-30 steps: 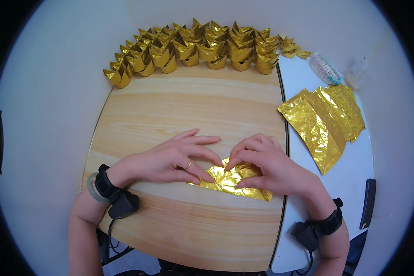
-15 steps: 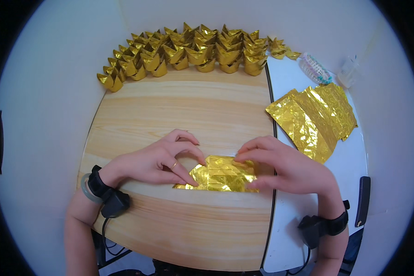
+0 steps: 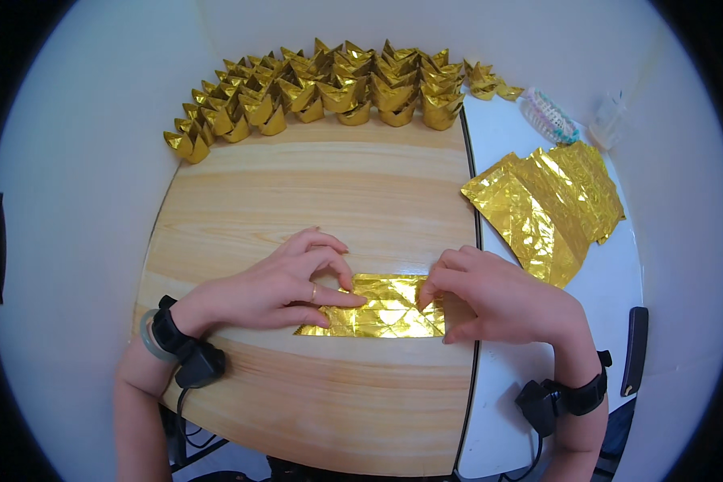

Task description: Folding gold-colored paper into decorative boat-like shapes.

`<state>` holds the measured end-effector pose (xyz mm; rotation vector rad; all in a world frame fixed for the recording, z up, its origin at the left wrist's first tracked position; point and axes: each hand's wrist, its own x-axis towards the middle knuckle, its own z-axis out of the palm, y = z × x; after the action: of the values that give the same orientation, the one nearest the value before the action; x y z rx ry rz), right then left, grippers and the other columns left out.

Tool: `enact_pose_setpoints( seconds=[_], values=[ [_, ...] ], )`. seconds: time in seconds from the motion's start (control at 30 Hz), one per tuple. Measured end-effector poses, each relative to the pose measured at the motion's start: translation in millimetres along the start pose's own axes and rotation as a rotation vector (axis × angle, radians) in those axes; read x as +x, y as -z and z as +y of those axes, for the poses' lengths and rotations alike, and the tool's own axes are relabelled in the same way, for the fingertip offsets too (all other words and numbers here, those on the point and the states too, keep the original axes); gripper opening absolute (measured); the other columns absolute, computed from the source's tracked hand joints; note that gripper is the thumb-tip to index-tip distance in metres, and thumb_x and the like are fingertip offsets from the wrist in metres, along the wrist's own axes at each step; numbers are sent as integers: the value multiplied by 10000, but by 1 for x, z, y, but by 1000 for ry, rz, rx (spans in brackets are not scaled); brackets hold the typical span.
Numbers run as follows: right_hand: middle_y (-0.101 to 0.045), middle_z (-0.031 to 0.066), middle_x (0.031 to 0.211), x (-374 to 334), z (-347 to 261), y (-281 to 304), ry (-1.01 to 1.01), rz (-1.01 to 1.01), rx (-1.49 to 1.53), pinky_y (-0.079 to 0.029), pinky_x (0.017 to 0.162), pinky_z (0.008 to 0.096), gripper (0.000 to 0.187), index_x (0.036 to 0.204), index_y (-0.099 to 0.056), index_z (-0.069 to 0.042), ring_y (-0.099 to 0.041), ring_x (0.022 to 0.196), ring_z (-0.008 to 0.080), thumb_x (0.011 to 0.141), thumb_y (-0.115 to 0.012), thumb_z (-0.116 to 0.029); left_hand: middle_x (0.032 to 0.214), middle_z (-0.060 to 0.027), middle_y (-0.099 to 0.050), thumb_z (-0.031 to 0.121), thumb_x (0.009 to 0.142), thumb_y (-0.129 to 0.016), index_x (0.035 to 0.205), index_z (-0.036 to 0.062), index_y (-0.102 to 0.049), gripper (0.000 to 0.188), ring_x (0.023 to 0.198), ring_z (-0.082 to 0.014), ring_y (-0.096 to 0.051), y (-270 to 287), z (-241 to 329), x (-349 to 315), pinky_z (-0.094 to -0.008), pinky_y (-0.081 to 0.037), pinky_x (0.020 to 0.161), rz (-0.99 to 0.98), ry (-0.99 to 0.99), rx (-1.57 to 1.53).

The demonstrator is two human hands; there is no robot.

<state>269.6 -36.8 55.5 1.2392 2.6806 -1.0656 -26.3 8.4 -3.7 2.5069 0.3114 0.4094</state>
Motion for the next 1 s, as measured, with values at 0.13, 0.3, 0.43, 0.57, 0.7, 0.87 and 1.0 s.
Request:
enact_pose_setpoints(
  seconds=[0.13,0.3,0.43,0.57,0.7,0.87,1.0],
  values=[
    [-509,78,1121,-3,2,-4,62,134,-17,-433,932,333,594,1175,-547,-78,-520,1026,241,661,-840,-132,1147,-48,-501,293,824,-684,1234,186,-648,425,1225,-356,-362,1,-2,-1,-491,-296,1061,-34,-2,-11],
    [-513,60,1085,-4,-2,5,-175,4,368,-466,843,284,620,1255,-497,-45,-524,983,170,737,-815,-169,1141,-46,-502,315,828,-675,1246,199,-645,435,1240,-358,-356,1,-3,-2,-494,-288,1067,-34,3,-33],
    [-552,92,1013,0,10,0,-225,-10,552,-464,813,296,484,1216,-513,-30,-573,909,182,826,-735,-212,1134,-40,-508,311,823,-678,1222,213,-665,411,1244,-354,-353,3,-5,-3,-492,-282,1071,-40,-10,-66],
    [-568,91,993,4,1,-13,14,327,181,-466,803,305,414,1166,-535,-29,-592,841,208,844,-715,-216,1131,-34,-513,300,811,-691,1201,222,-680,398,1244,-350,-354,3,-6,-2,-488,-280,1072,-34,-36,-85],
    [-588,107,954,11,-19,-22,-157,331,99,-482,774,327,385,1121,-540,-28,-604,825,251,836,-721,-214,1129,-27,-515,264,791,-716,1193,239,-684,404,1246,-347,-352,4,-6,-3,-485,-279,1073,-35,-14,-91],
    [-590,71,802,17,-12,-29,-251,346,226,-485,688,318,337,1079,-551,-18,-595,740,208,838,-721,-182,1126,-25,-516,231,783,-724,1185,246,-688,404,1247,-344,-352,3,-3,-3,-481,-281,1074,-20,3,-104],
    [-540,21,717,22,-11,-31,-223,374,464,-445,625,250,263,1039,-573,-13,-530,674,107,836,-712,-107,1154,-43,-520,133,747,-725,1175,193,-674,435,1250,-352,-366,2,-4,-1,-452,-319,1069,-2,-29,-76]
  ],
)
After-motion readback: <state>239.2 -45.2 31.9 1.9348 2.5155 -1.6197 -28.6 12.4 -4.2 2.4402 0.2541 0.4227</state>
